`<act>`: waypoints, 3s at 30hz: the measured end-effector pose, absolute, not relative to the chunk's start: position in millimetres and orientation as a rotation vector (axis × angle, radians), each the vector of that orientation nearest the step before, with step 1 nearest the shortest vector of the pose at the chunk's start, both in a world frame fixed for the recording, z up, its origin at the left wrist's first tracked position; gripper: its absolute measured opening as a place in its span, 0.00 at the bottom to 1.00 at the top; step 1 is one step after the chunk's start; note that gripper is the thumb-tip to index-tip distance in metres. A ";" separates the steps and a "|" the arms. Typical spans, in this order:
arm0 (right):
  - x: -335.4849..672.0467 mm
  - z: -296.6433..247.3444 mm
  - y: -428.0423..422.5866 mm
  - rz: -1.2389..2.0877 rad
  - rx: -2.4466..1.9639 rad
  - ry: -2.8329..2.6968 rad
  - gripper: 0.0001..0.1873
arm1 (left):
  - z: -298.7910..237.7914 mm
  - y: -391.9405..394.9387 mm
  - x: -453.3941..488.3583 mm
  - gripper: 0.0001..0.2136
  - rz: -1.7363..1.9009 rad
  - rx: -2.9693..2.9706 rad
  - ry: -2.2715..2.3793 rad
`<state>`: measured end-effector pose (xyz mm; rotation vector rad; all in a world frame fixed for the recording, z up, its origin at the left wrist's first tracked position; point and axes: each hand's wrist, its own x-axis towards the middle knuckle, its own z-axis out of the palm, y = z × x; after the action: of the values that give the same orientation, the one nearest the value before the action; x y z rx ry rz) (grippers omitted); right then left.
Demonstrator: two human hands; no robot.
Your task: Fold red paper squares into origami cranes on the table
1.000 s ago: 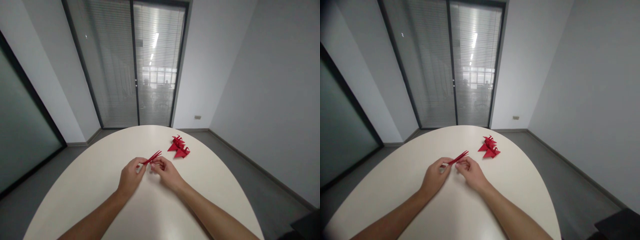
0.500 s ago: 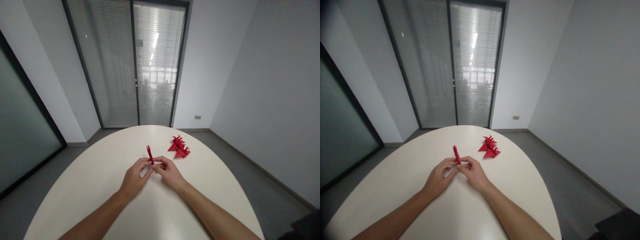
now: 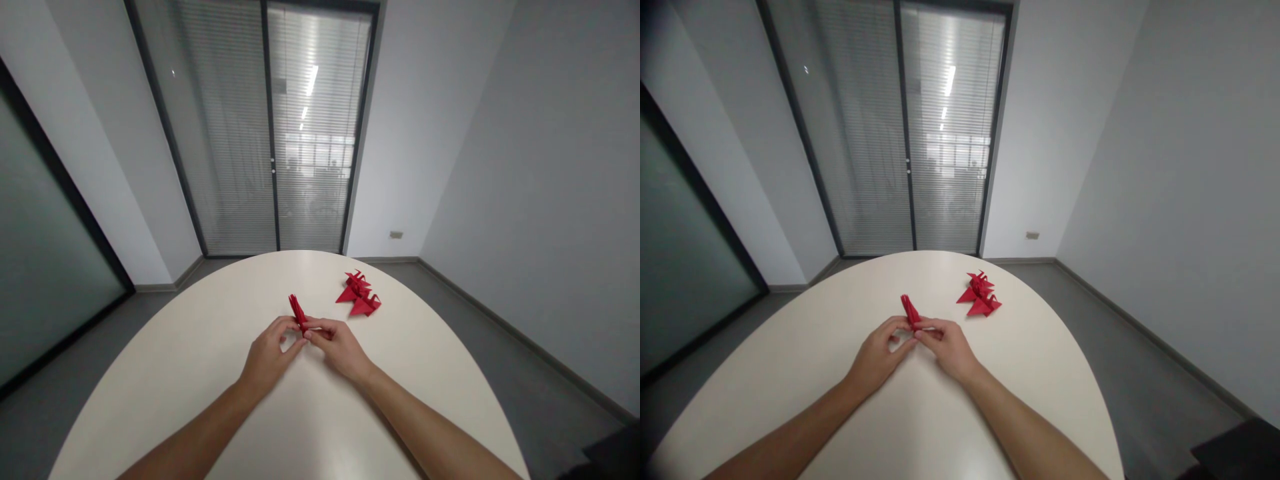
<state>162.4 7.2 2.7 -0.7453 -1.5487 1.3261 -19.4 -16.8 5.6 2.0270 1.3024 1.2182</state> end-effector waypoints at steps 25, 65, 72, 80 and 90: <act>163.5 -0.9 11.6 1.193 -0.867 -1.535 0.15 | 5.1 -14.9 -16.0 0.06 1.228 1.825 1.169; 168.4 1.9 11.5 1.349 -0.927 -1.544 0.17 | 5.1 -9.2 -18.9 0.10 1.246 1.531 1.239; 170.9 1.1 14.7 1.331 -0.913 -1.555 0.13 | 7.6 -10.2 -18.8 0.11 1.226 1.528 1.240; 171.4 1.0 15.6 1.360 -0.845 -1.485 0.16 | 5.6 -11.0 -18.4 0.11 1.243 1.480 1.203; 170.8 4.4 13.1 1.389 -0.814 -1.487 0.18 | 5.7 -8.7 -17.1 0.15 1.234 1.378 1.183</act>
<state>170.8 13.1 4.4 -0.8144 -1.4868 1.3886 -17.1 -8.7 5.7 1.3778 1.1831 1.2337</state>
